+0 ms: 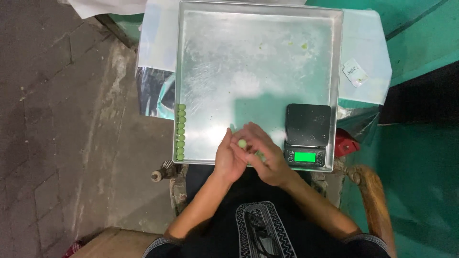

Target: Weighing small portions of green dough on a digital scale and rolling them into balls by hand.

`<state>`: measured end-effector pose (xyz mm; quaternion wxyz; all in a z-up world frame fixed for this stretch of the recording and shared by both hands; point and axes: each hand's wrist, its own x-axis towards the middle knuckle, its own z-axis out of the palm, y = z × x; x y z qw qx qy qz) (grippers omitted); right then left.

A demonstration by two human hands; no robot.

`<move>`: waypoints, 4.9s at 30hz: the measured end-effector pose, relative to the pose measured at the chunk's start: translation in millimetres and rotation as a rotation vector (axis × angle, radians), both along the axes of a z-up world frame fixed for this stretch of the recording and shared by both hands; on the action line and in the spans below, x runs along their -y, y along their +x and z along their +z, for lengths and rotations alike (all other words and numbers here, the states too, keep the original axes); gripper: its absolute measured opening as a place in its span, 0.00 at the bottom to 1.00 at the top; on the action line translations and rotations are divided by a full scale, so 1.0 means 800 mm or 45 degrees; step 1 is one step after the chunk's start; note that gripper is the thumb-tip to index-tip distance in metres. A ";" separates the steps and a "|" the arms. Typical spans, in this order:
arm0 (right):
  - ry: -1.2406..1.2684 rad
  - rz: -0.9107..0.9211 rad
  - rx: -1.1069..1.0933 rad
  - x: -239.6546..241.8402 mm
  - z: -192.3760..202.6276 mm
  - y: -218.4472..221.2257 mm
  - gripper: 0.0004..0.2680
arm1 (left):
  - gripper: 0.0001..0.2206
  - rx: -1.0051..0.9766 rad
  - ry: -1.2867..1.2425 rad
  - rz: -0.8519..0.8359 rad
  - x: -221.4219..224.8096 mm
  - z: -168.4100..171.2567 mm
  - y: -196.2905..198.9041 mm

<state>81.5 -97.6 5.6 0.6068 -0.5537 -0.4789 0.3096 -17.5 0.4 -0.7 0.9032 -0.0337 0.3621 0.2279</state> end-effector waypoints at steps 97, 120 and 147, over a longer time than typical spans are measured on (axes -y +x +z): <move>-0.679 -0.294 -0.312 0.043 -0.076 0.029 0.08 | 0.10 -0.641 1.724 -0.707 0.022 -0.066 -0.028; -0.527 -0.995 0.208 0.099 -0.064 0.130 0.09 | 0.12 -0.894 1.781 -0.728 -0.012 -0.056 -0.019; -1.095 0.044 1.045 0.001 -0.114 0.036 0.12 | 0.07 -0.875 1.752 -0.478 -0.011 -0.074 -0.059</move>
